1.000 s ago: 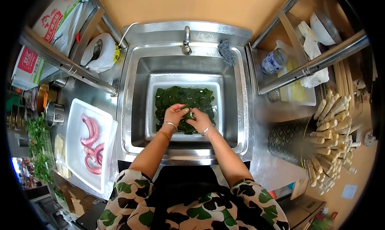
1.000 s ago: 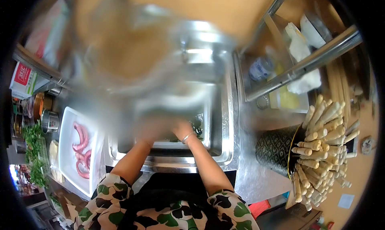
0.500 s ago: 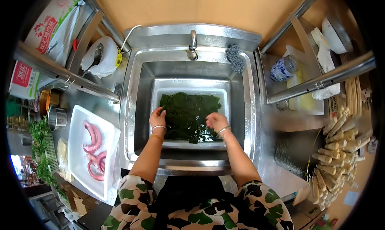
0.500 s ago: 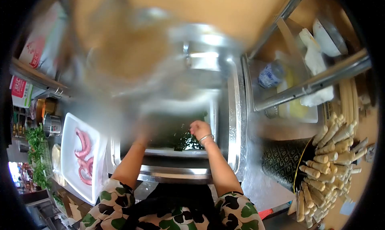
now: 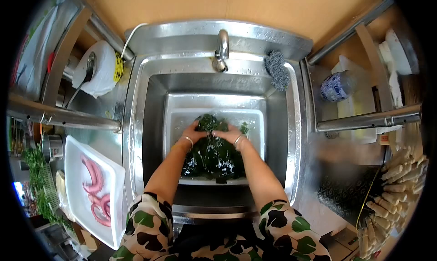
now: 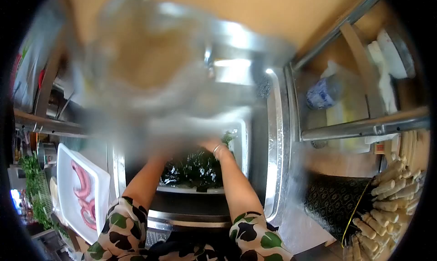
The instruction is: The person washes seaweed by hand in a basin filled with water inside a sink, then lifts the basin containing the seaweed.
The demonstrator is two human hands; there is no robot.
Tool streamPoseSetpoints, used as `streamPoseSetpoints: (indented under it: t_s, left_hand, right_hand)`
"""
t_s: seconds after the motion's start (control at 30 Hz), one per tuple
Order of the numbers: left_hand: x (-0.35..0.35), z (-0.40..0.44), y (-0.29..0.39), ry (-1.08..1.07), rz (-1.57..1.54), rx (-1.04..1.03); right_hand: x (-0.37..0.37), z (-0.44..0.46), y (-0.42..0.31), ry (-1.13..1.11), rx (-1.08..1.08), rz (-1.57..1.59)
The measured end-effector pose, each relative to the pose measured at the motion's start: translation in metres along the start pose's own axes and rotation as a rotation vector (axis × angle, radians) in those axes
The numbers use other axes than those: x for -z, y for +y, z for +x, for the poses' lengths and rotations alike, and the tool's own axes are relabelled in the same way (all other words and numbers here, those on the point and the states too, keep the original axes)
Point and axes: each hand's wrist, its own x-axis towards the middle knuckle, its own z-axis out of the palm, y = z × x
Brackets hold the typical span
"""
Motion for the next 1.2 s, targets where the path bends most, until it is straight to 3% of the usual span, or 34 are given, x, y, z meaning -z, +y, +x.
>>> streamPoseSetpoints:
  t_s: [0.1,0.2,0.23,0.3,0.4,0.43,0.5,0.53,0.57,0.63,0.7,0.9,0.97,1.03,1.13,1.2]
  left_hand:
    - [-0.007,0.018,-0.036,-0.022,0.331,-0.118]
    - [-0.009,0.016,-0.074,-0.109,0.286,-0.265]
    - [-0.008,0.001,-0.062,-0.108,0.281,-0.283]
    - [-0.004,-0.033,-0.039,-0.002,0.464,-0.421]
    - [-0.003,-0.067,-0.023,0.144,0.326,-0.662]
    - [-0.001,-0.085,-0.006,0.207,0.312,-0.455]
    - [0.001,-0.067,-0.035,0.256,0.143,-0.343]
    - [0.003,-0.058,-0.042,0.178,-0.025,-0.293]
    - [0.017,-0.081,-0.006,0.058,0.055,-0.032]
    - [0.012,-0.066,-0.033,0.203,0.229,-0.469]
    - [0.006,-0.074,-0.040,0.453,0.468,-0.488]
    - [0.026,-0.163,-0.039,0.289,0.346,-0.713]
    - [0.027,-0.202,-0.054,0.222,0.189,-0.722]
    - [0.034,-0.245,-0.060,0.098,-0.022,-0.562]
    - [0.047,-0.308,-0.079,0.326,-0.009,-0.527]
    - [0.055,-0.341,-0.105,0.353,-0.140,-0.417]
  right_hand:
    - [-0.001,0.005,0.024,0.042,0.133,-0.120]
    - [-0.008,-0.028,0.007,0.079,0.312,-0.353]
    - [-0.010,-0.032,0.007,0.020,0.286,-0.389]
    - [-0.019,-0.052,0.005,0.242,0.520,-0.572]
    - [-0.028,-0.092,-0.002,0.373,0.500,-0.671]
    - [-0.032,-0.106,-0.002,0.422,0.485,-0.737]
    - [-0.039,-0.133,-0.001,0.421,0.364,-0.897]
    - [-0.042,-0.145,0.002,0.414,0.344,-0.950]
    - [-0.044,-0.157,0.007,0.408,0.323,-1.001]
    - [-0.046,-0.175,0.024,0.265,0.267,-0.900]
    - [-0.049,-0.194,0.046,0.185,0.288,-0.946]
    - [-0.074,-0.235,0.057,0.231,-0.004,-1.167]
    - [-0.070,-0.224,0.063,0.172,-0.012,-1.215]
    - [-0.080,-0.237,0.048,0.197,0.010,-1.240]
    - [-0.064,-0.225,0.072,0.203,0.183,-1.310]
    - [-0.056,-0.220,0.094,0.169,0.286,-1.364]
